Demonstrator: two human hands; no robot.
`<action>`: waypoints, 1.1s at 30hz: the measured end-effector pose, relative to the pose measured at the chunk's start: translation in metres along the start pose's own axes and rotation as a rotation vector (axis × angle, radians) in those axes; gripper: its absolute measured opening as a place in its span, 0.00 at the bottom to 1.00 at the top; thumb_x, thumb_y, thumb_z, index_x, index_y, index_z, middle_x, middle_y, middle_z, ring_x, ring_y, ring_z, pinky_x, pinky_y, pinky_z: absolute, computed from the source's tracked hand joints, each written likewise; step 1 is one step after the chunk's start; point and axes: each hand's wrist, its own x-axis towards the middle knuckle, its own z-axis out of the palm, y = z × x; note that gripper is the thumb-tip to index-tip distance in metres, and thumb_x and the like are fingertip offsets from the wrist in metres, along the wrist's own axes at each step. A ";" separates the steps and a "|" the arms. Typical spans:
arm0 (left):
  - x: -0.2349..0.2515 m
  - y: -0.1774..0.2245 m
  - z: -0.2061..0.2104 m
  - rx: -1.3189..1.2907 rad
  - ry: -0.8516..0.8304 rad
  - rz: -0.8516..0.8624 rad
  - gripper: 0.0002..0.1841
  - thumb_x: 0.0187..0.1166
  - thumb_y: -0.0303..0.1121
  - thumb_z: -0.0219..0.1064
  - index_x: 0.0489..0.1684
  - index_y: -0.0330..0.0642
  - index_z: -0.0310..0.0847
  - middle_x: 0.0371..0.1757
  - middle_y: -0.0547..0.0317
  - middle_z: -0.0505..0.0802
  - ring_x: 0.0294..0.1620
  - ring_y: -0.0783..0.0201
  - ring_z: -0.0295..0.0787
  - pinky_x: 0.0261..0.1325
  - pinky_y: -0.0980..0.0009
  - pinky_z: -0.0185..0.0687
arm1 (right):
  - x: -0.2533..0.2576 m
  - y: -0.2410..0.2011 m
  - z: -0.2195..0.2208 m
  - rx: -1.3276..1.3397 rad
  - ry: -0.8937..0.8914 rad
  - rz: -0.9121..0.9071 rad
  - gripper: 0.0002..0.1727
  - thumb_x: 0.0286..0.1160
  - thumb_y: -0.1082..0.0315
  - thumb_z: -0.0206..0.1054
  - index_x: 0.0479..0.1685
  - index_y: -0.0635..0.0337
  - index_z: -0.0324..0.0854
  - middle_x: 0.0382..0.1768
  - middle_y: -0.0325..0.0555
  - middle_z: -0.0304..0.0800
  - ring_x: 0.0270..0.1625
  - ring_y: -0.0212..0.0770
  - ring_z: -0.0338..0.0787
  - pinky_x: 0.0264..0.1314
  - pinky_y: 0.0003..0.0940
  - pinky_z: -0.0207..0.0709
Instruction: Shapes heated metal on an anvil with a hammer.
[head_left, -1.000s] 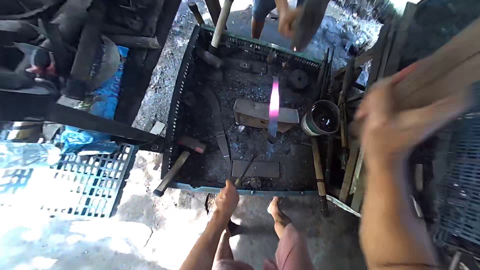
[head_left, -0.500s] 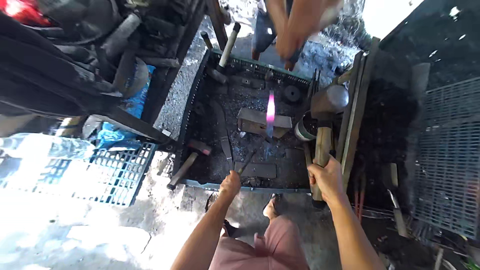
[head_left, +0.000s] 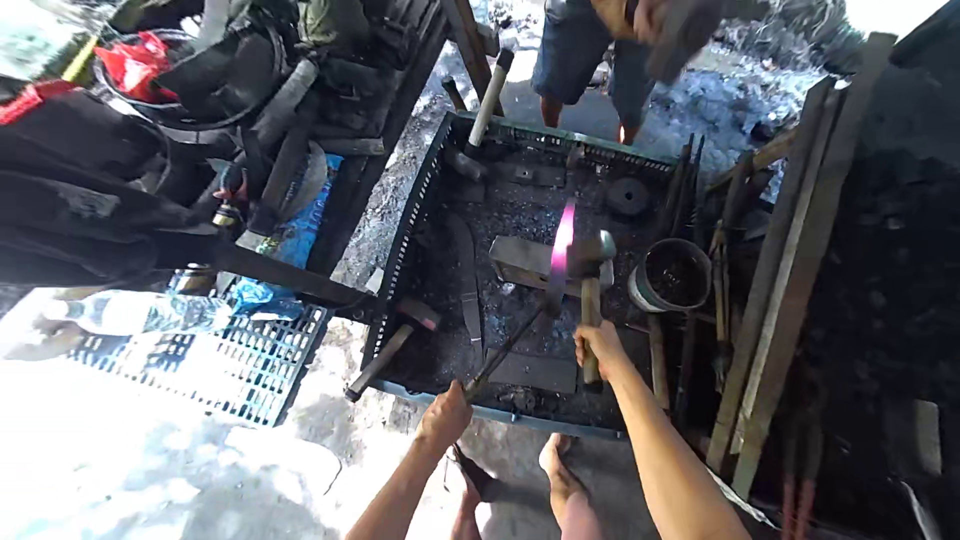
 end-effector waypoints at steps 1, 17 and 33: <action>-0.001 0.006 -0.006 0.024 -0.007 -0.005 0.26 0.80 0.40 0.63 0.77 0.40 0.68 0.57 0.37 0.92 0.57 0.37 0.94 0.57 0.37 0.88 | 0.000 0.005 -0.014 -0.025 0.030 0.008 0.17 0.71 0.72 0.68 0.56 0.64 0.70 0.22 0.47 0.79 0.15 0.41 0.80 0.16 0.38 0.81; -0.017 0.001 0.006 -0.225 0.042 0.319 0.27 0.90 0.43 0.58 0.86 0.46 0.68 0.65 0.35 0.90 0.64 0.34 0.89 0.66 0.33 0.82 | -0.297 -0.026 -0.075 -0.203 0.310 -0.076 0.21 0.63 0.78 0.75 0.55 0.68 0.74 0.20 0.50 0.80 0.13 0.42 0.80 0.15 0.38 0.81; -0.023 0.047 0.033 -0.231 -0.016 0.043 0.29 0.76 0.35 0.68 0.76 0.36 0.67 0.64 0.38 0.90 0.63 0.43 0.92 0.61 0.45 0.89 | -0.410 -0.137 -0.018 -0.238 0.493 -0.821 0.22 0.60 0.71 0.71 0.55 0.66 0.74 0.25 0.44 0.84 0.14 0.40 0.83 0.13 0.34 0.84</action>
